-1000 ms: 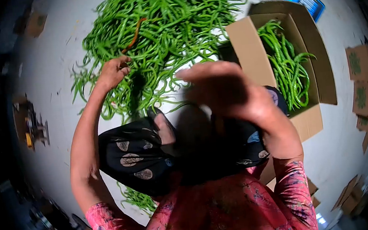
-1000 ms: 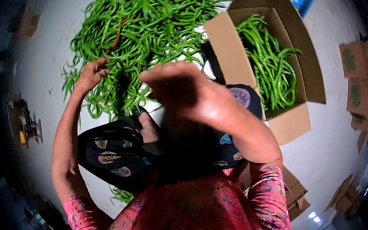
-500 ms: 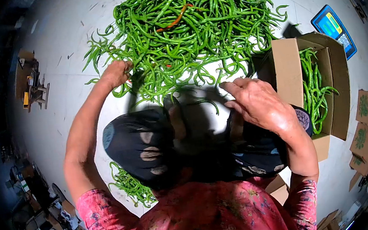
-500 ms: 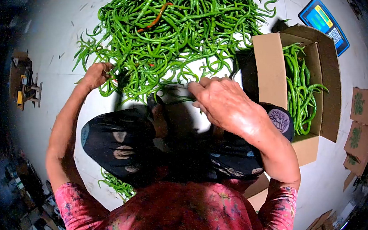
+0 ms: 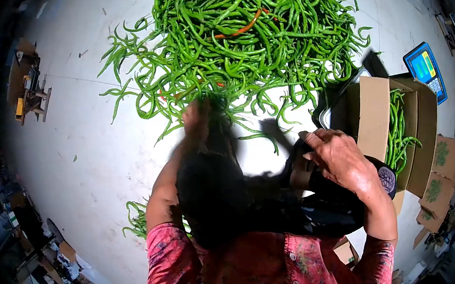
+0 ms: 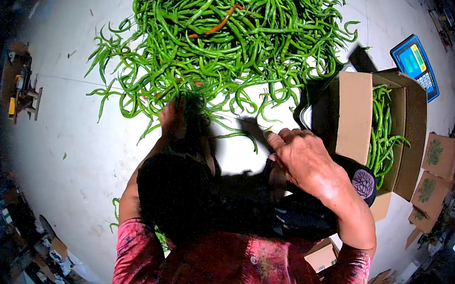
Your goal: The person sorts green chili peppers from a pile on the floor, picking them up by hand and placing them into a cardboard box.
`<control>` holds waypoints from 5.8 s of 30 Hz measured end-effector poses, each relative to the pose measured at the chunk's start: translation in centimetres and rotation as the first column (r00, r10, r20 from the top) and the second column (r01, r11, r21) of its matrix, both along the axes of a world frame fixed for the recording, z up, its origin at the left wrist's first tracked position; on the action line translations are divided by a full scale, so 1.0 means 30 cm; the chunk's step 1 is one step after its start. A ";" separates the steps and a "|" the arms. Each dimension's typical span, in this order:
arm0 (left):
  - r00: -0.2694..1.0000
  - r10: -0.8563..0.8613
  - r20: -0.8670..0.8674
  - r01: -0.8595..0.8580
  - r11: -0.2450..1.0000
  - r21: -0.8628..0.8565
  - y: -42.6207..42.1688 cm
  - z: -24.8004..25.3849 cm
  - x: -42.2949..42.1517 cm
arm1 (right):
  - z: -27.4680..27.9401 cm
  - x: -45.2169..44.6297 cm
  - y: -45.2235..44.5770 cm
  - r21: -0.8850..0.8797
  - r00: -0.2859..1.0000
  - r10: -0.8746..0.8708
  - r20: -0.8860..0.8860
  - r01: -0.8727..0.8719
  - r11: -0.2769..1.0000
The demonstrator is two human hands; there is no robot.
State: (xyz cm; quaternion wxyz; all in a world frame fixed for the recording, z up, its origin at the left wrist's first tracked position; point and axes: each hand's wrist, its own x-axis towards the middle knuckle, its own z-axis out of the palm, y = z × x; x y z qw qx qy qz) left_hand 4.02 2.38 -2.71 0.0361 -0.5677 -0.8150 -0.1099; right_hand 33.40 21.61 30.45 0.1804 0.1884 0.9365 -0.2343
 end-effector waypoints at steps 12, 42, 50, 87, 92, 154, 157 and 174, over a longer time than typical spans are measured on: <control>0.965 -0.241 0.105 0.238 0.970 0.037 0.132 -0.025 -0.020 | -0.034 -0.045 -0.016 0.094 0.991 0.097 -0.088 -0.089 0.992; 0.960 -0.281 0.012 0.279 0.947 -0.161 0.228 -0.135 0.036 | 0.001 -0.021 -0.021 0.084 0.993 0.118 0.032 -0.120 0.989; 0.955 -0.290 -0.061 0.276 0.946 -0.167 0.233 -0.060 0.027 | -0.003 -0.005 -0.032 0.122 0.989 0.141 -0.048 -0.134 0.983; -0.441 -0.436 0.784 -0.220 0.900 0.377 0.407 1.330 0.181 | 0.121 0.117 0.113 -0.452 0.623 -0.547 -0.559 0.324 0.831; -0.568 -0.406 0.716 -0.172 0.909 0.379 0.410 1.313 0.305 | 0.120 0.066 0.090 -0.967 0.448 -0.869 -0.211 0.037 0.254; -0.725 -0.371 0.580 -0.122 0.898 0.423 0.419 1.187 0.362 | 0.191 0.492 0.187 -0.821 0.170 -0.955 -0.244 -0.560 0.110; -0.718 -0.346 0.604 -0.111 0.913 0.392 0.420 1.166 0.352 | 0.315 0.603 0.193 -0.930 -0.020 -0.939 -0.344 -0.132 0.344; -0.685 -0.317 0.655 -0.125 0.938 0.323 0.431 1.199 0.419 | 0.138 0.539 0.183 -0.612 0.217 -0.846 -0.487 0.606 0.508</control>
